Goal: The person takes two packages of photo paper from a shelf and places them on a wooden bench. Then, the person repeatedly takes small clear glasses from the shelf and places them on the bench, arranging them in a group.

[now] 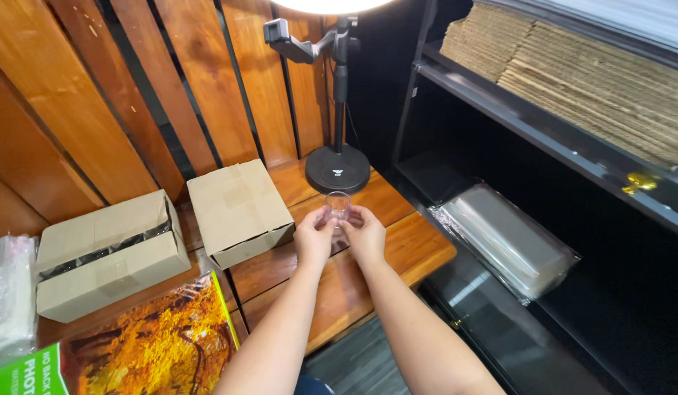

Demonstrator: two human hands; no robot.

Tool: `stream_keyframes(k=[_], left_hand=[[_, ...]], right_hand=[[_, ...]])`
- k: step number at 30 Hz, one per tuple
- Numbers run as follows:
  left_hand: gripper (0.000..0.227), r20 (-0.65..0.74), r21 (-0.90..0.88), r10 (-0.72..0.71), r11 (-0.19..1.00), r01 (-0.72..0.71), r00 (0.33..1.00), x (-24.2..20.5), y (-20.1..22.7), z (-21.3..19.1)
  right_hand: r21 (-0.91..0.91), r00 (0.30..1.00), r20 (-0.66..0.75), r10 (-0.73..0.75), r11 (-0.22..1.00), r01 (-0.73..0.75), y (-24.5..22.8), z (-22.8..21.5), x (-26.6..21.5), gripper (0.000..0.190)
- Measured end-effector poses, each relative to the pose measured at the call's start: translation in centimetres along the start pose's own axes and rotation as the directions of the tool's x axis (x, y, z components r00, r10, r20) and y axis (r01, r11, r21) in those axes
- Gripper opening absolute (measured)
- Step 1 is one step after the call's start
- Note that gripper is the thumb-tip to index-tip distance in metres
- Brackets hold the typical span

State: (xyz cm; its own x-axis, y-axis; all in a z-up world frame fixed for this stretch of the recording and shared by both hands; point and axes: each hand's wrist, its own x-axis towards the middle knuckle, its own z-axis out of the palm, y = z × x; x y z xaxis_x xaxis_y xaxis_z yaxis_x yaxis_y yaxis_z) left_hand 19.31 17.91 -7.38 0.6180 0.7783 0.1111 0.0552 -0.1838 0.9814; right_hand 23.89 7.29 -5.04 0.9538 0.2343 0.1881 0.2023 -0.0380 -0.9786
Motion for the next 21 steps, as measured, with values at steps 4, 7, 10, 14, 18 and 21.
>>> stream_keyframes(k=[4, 7, 10, 14, 18, 21], left_hand=[[0.046, -0.006, 0.018, -0.015, 1.0, 0.015, 1.0, 1.5, -0.8, 0.5], [0.045, -0.003, 0.049, -0.012, 0.999, 0.012, 1.0, 2.1, -1.0, 0.9], [0.046, -0.019, 0.053, -0.024, 0.998, 0.025, 1.0, 2.1, -0.7, 1.2], [0.046, -0.077, 0.141, 0.072, 0.988, -0.061, 0.994, 1.6, -1.2, 1.8], [0.043, -0.114, 0.2, 0.129, 0.974, -0.104, 0.985, 1.4, -1.4, 2.0], [0.047, -0.113, 0.184, 0.157, 0.974, -0.134, 0.981, 2.0, -2.2, 2.3]], right_hand=[[-0.074, 1.0, -0.009, 0.009, 0.997, -0.009, 1.5, 0.8, 1.7, 0.047], [-0.091, 1.0, -0.025, 0.015, 0.996, -0.017, 1.6, 1.3, 2.3, 0.047], [-0.079, 0.999, -0.037, 0.019, 0.997, -0.022, 1.1, 1.7, 2.3, 0.047], [-0.131, 0.999, -0.048, 0.012, 0.991, -0.018, 1.5, 1.8, 2.4, 0.046], [-0.145, 1.0, -0.021, 0.005, 0.989, -0.008, 2.5, 1.9, 2.8, 0.048], [-0.174, 1.0, 0.026, 0.008, 0.985, -0.004, 1.8, 1.7, 2.6, 0.055]])
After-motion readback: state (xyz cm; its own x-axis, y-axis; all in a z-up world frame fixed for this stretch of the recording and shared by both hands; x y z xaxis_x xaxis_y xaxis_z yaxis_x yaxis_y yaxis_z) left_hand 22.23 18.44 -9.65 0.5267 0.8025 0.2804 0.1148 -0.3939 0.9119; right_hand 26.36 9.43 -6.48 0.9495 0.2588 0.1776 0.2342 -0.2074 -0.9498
